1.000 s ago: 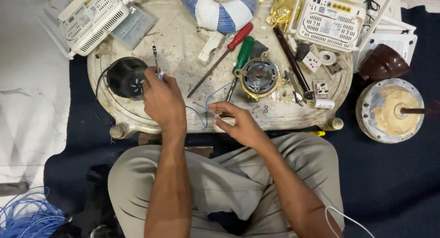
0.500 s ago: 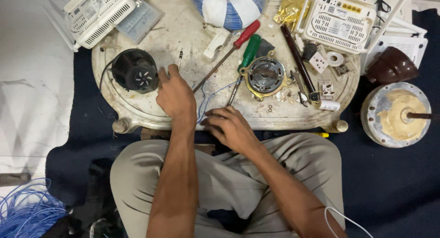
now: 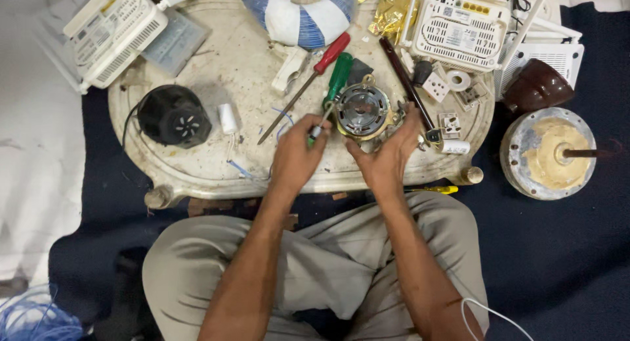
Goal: The person sits on the floor and uses a screwdriver to disassemble a small electrical motor. They remove the outer casing, manipulate the internal components, and reassemble the motor.
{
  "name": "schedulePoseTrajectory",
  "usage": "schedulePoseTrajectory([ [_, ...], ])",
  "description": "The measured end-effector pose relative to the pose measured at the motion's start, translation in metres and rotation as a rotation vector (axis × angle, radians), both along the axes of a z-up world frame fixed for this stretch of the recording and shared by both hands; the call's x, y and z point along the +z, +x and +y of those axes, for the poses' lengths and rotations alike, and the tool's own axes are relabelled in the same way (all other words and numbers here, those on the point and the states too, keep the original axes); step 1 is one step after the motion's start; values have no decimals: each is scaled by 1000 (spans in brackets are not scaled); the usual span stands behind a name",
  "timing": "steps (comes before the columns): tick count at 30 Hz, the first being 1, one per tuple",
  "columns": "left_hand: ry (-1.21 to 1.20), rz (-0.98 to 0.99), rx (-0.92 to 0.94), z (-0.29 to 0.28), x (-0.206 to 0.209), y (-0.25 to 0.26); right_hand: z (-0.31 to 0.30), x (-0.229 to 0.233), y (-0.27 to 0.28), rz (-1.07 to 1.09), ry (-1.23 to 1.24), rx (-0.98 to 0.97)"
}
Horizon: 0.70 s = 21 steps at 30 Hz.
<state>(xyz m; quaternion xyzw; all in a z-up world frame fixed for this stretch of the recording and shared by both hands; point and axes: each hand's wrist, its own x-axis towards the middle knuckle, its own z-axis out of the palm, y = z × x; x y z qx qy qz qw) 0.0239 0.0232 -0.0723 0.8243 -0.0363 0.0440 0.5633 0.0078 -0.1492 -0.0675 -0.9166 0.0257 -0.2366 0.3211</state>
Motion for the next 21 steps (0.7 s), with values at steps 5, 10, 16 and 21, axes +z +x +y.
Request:
schedulePoseTrajectory([
  [5, -132, 176, -10, -24, -15, 7, 3, -19, 15, 27, 172, 65],
  [10, -183, 304, 79, -27, -22, 14, 4, -20, 18, 115, 220, 22],
  [16, -178, 130, 20, -24, -16, 12, 14, -13, 16, -16, 245, 57],
  [21, -330, 451, -11, 4, 24, -7, 21, -4, 5, -15, 358, 77],
])
